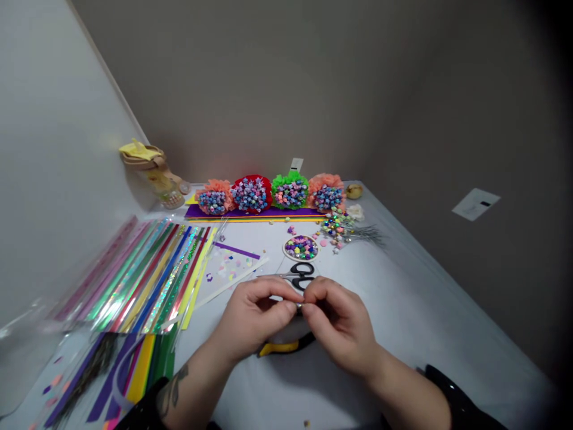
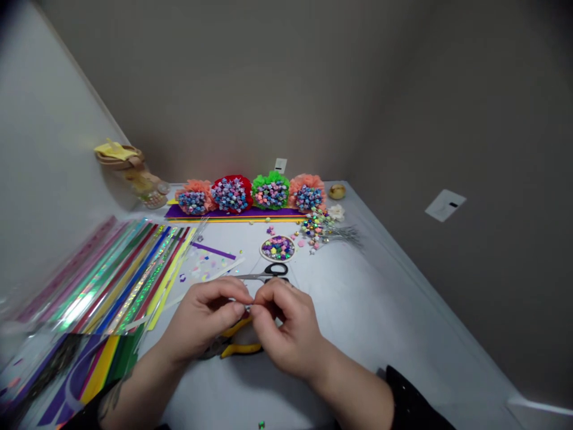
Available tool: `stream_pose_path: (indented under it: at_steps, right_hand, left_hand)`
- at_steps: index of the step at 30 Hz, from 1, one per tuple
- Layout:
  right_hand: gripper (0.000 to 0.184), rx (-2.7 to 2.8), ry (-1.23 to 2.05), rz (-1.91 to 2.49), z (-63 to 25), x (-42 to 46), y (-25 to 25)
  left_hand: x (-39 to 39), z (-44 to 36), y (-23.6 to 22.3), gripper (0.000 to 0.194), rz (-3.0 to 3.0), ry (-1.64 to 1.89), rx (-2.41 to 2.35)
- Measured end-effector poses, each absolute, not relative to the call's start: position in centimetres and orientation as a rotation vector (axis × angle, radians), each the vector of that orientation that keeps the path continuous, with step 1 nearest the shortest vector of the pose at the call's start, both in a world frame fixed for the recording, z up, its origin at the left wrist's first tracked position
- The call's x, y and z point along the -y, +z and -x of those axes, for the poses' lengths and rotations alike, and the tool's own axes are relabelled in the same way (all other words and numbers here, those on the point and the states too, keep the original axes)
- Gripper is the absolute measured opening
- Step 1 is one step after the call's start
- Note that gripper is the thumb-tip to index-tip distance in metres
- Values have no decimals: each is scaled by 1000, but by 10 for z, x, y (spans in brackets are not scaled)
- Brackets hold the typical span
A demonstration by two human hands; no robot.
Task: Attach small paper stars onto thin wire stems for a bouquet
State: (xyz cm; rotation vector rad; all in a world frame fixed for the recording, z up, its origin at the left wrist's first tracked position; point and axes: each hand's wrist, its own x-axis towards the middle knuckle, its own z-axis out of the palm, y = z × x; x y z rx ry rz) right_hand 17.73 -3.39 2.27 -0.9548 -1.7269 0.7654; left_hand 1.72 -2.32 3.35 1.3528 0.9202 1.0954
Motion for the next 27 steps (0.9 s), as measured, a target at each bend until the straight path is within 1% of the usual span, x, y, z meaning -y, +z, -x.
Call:
stream_pose_path:
  at_steps: [4, 10, 12, 13, 16, 18, 19, 22, 24, 27]
  right_hand:
    - [12, 1665, 909, 1007, -177, 35, 22]
    - [10, 1505, 1330, 999, -179, 31, 17]
    - [11, 1497, 1337, 993, -180, 30, 17]
    - [12, 1508, 1291, 997, -180, 29, 18]
    - [6, 1583, 1027, 1009, -179, 26, 21]
    - [1, 1656, 909, 1015, -179, 25, 22]
    - [1, 1692, 901, 1029, -178, 24, 23]
    - [5, 1725, 1007, 1103, -175, 23, 21]
    - [4, 1666, 1112, 1126, -173, 22, 19]
    - [7, 1544, 1289, 1131, -170, 21, 17]
  left_hand:
    - [24, -18, 34, 15, -1391, 1095, -919]
    - [25, -20, 35, 16, -1375, 1067, -931]
    - [25, -20, 34, 14, -1356, 1061, -946]
    - [25, -20, 33, 12, -1326, 1062, -955]
    - [25, -19, 30, 5, -1083, 1095, -978]
    - [23, -19, 30, 9, -858, 1129, -971]
    - [22, -19, 30, 12, -762, 1140, -959]
    - [19, -19, 32, 18, -588, 1131, -906]
    - [17, -19, 32, 19, -538, 1112, -879]
    - [16, -20, 29, 19, -529, 1086, -863]
